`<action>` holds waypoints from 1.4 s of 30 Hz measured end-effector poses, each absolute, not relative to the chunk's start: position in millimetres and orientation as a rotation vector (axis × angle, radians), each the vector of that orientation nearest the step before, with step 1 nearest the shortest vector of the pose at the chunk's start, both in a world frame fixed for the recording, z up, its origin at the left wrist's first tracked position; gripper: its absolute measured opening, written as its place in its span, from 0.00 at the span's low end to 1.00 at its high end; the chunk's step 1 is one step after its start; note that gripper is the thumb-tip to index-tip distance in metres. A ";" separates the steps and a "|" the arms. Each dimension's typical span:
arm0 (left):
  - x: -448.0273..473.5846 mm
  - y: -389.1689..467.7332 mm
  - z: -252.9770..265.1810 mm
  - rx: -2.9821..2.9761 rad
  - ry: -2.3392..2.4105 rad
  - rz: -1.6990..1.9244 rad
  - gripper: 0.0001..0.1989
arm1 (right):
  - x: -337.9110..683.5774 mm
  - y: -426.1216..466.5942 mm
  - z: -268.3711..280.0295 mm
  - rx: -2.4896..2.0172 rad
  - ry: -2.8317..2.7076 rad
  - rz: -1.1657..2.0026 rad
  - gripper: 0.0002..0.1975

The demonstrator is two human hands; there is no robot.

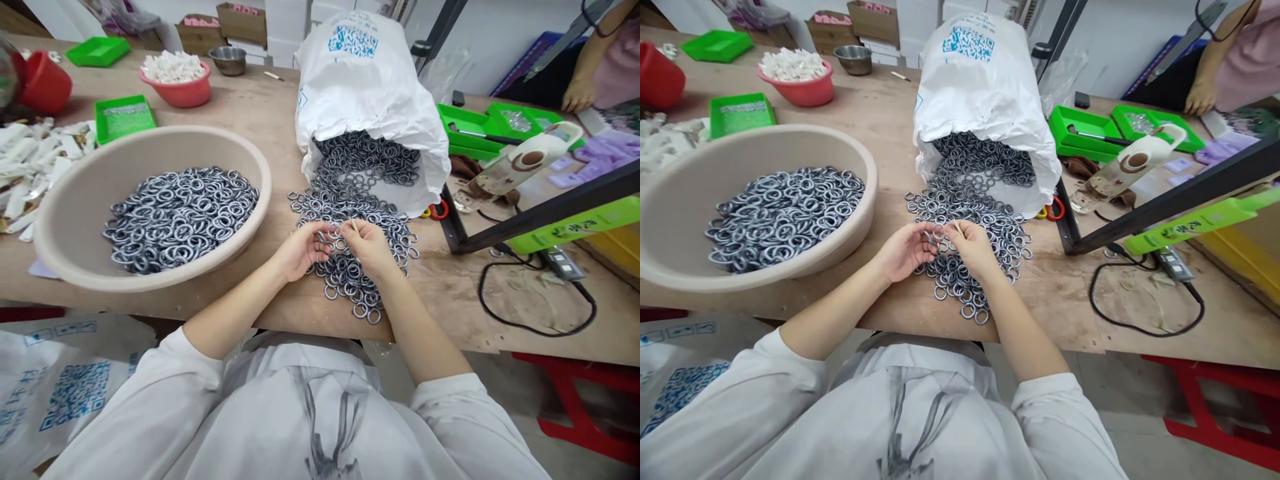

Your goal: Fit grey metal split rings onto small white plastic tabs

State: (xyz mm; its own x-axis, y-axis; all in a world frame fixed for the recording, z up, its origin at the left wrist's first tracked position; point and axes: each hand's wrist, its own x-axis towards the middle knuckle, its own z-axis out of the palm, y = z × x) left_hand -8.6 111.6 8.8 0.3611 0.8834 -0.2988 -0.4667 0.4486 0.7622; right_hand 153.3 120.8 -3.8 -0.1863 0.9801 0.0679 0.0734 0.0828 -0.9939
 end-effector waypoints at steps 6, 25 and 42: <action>-0.2 101.1 2.9 0.822 0.781 1.005 0.17 | 131.4 107.2 -0.4 -1.014 -1.444 1.135 0.24; -5.4 98.9 9.9 0.667 0.726 0.888 0.16 | 146.4 94.8 6.9 -1.211 -2.044 0.318 0.23; -8.4 103.5 8.6 0.668 0.664 0.938 0.07 | 171.4 132.0 0.9 -1.638 -1.851 0.249 0.21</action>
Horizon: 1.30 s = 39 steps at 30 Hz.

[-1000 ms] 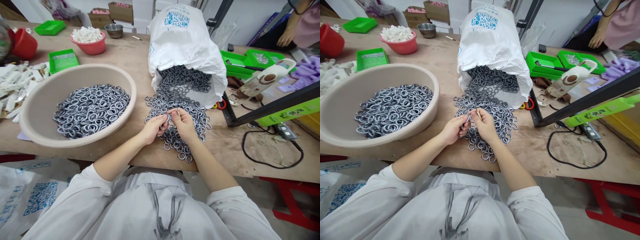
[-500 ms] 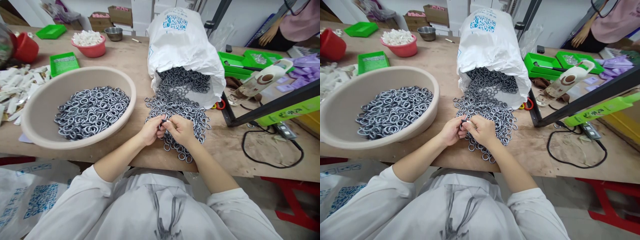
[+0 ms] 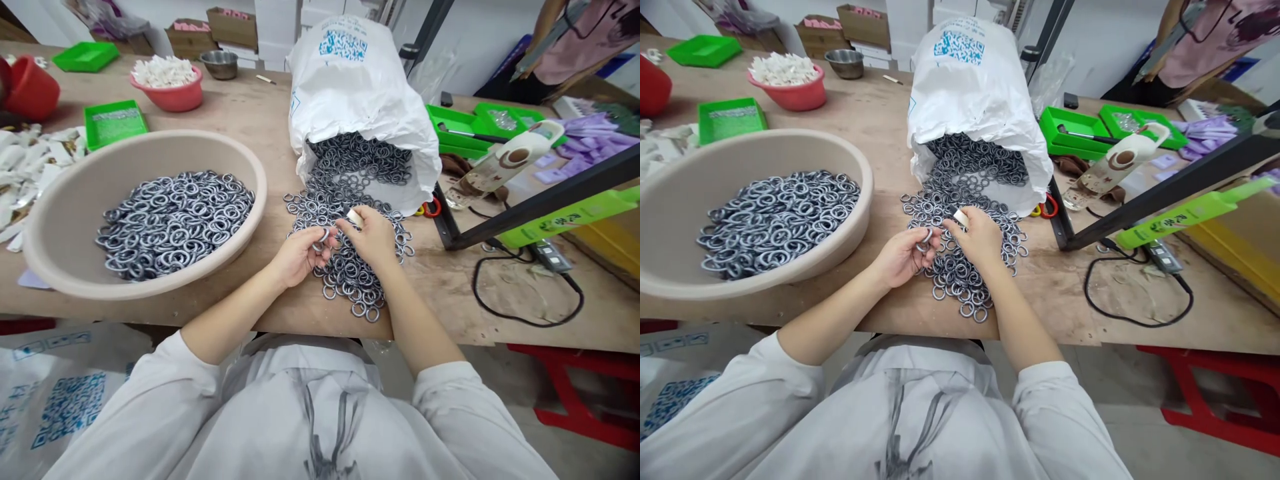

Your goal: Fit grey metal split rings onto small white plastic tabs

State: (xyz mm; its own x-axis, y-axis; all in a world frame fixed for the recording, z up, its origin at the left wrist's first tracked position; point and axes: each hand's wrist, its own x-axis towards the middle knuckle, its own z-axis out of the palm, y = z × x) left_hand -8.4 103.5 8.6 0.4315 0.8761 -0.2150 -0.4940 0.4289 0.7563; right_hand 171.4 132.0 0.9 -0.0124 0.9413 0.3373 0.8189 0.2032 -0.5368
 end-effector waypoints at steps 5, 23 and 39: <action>-15.4 116.4 8.7 0.468 0.820 1.088 0.08 | 162.6 137.3 -4.1 -1.948 -2.169 0.116 0.13; 0.9 101.5 -2.8 1.060 0.870 1.052 0.20 | 145.3 115.0 1.9 -0.990 -1.407 1.335 0.21; -3.8 99.4 4.1 0.785 0.707 1.018 0.21 | 148.2 95.4 10.9 -1.127 -2.060 0.372 0.27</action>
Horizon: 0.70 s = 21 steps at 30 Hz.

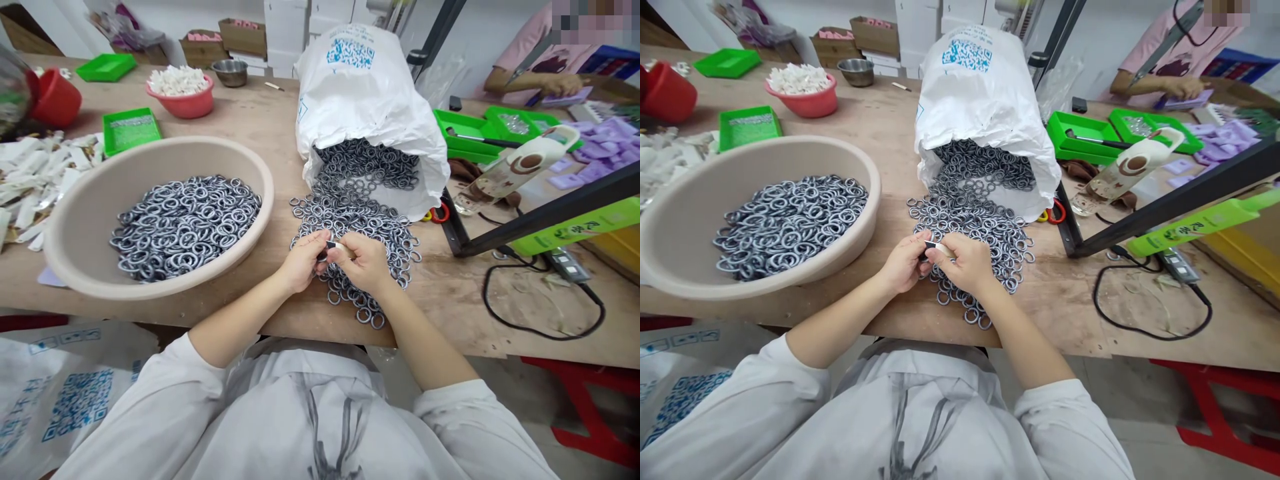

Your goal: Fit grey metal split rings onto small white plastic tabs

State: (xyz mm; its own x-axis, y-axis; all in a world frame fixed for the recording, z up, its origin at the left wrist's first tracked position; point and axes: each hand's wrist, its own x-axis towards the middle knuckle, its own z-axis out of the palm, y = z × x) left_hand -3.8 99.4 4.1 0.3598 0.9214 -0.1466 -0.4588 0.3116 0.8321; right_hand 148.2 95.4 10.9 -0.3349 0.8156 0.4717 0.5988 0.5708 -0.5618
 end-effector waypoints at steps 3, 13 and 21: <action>-4.6 98.9 4.1 0.782 0.706 1.006 0.20 | 147.2 95.2 10.6 -1.149 -2.092 0.380 0.27; -13.7 100.1 13.3 0.801 0.560 0.986 0.18 | 175.7 131.2 2.9 -1.824 -1.901 0.231 0.23; -21.3 115.9 15.3 0.520 0.758 1.112 0.05 | 155.4 129.5 -0.2 -2.025 -2.255 0.083 0.13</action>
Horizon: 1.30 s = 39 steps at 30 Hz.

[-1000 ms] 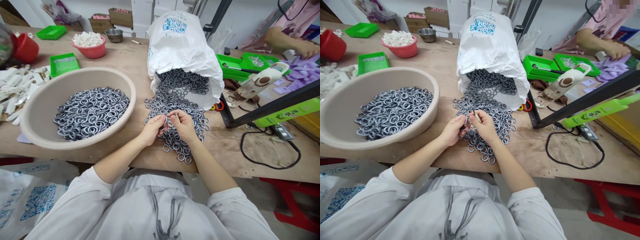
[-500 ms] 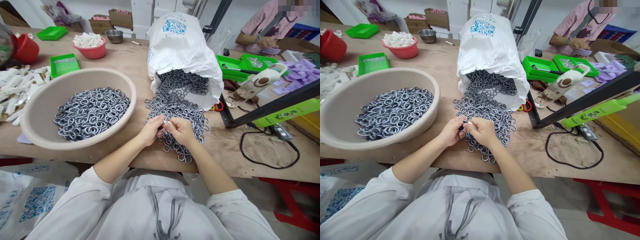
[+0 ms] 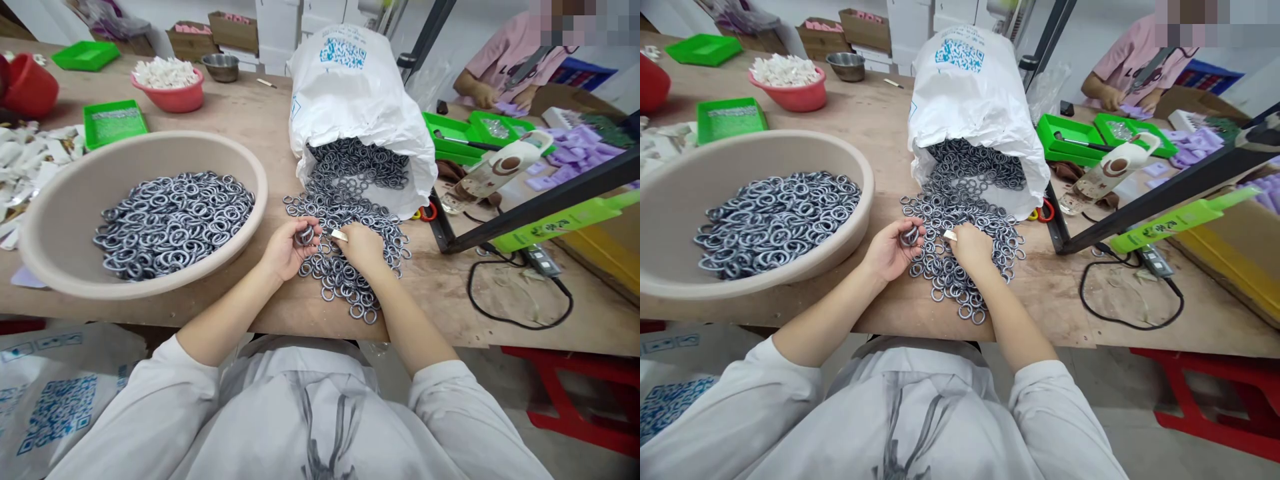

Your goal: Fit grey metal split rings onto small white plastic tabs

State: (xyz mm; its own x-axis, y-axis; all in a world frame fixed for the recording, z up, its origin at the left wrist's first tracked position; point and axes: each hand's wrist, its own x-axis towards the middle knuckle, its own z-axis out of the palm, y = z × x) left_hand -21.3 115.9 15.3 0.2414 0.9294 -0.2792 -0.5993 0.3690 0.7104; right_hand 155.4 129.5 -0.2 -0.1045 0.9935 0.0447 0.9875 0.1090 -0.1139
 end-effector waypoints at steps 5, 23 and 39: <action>-17.1 115.6 17.0 0.417 0.816 1.061 0.09 | 155.8 132.5 -3.1 -2.043 -2.238 0.089 0.15; -11.9 107.1 0.1 1.542 1.162 0.981 0.17 | 160.4 124.5 -2.0 -1.123 -1.597 1.431 0.21; -6.7 99.4 7.2 1.009 0.924 0.903 0.24 | 140.6 108.3 1.0 -1.038 -1.624 1.061 0.17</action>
State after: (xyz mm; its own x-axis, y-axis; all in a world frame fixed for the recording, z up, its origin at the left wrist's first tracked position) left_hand -6.7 99.4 7.2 0.3362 0.9203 -0.1999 -0.1793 0.2709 0.9457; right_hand 140.6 108.3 1.0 -0.2354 0.9430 0.2353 0.1630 0.2770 -0.9469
